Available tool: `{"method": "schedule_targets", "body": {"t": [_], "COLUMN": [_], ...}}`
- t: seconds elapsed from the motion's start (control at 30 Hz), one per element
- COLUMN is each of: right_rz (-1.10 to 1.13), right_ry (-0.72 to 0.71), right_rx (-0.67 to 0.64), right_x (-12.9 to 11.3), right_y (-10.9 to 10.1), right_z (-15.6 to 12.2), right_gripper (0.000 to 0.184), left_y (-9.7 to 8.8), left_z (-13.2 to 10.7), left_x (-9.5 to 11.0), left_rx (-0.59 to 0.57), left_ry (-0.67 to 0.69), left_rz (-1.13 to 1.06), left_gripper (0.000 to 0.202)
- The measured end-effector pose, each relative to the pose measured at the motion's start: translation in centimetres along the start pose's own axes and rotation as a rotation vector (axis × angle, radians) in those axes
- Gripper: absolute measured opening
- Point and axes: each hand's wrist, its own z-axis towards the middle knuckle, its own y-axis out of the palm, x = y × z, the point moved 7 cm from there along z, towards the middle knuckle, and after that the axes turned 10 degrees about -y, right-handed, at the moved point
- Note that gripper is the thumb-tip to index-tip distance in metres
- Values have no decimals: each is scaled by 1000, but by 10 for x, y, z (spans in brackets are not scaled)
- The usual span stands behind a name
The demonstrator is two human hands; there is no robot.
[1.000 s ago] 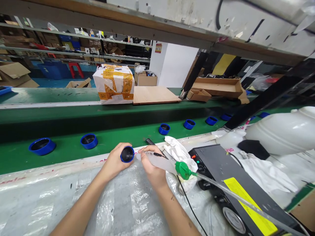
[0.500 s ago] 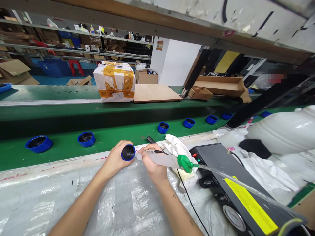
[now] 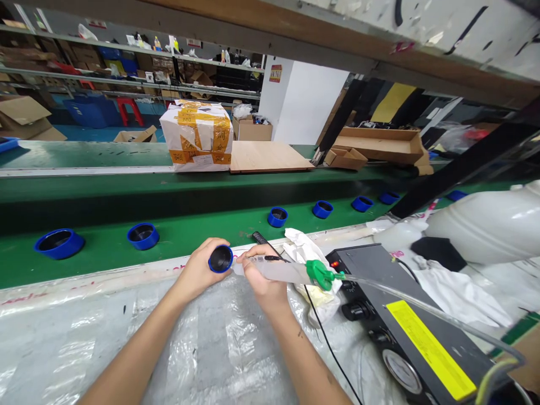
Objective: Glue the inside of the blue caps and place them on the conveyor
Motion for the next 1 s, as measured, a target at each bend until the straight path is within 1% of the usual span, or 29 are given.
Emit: {"method": "schedule_targets", "body": {"t": [0.23,0.57,0.8,1.0], "right_rz": [45,35,63,52], "right_ry": [31,18,48,33], "right_rx": [-51,4,-17,-13], "right_x": [6,-1,1,-2], "right_y": [6,8,13,15], "right_z": [-5,-5,-7,-7], "right_gripper": [4,3,4,2], "left_y": [-1,-1,0,0], "left_z": [1,1,1,1], "left_x": [0,3,2,3], "left_rx": [-3,-20,-30,-30], "left_ry": [8,-14,6,6], "left_rz": [-8,-20,-12,-27], "left_gripper": [43,43,43,43]}}
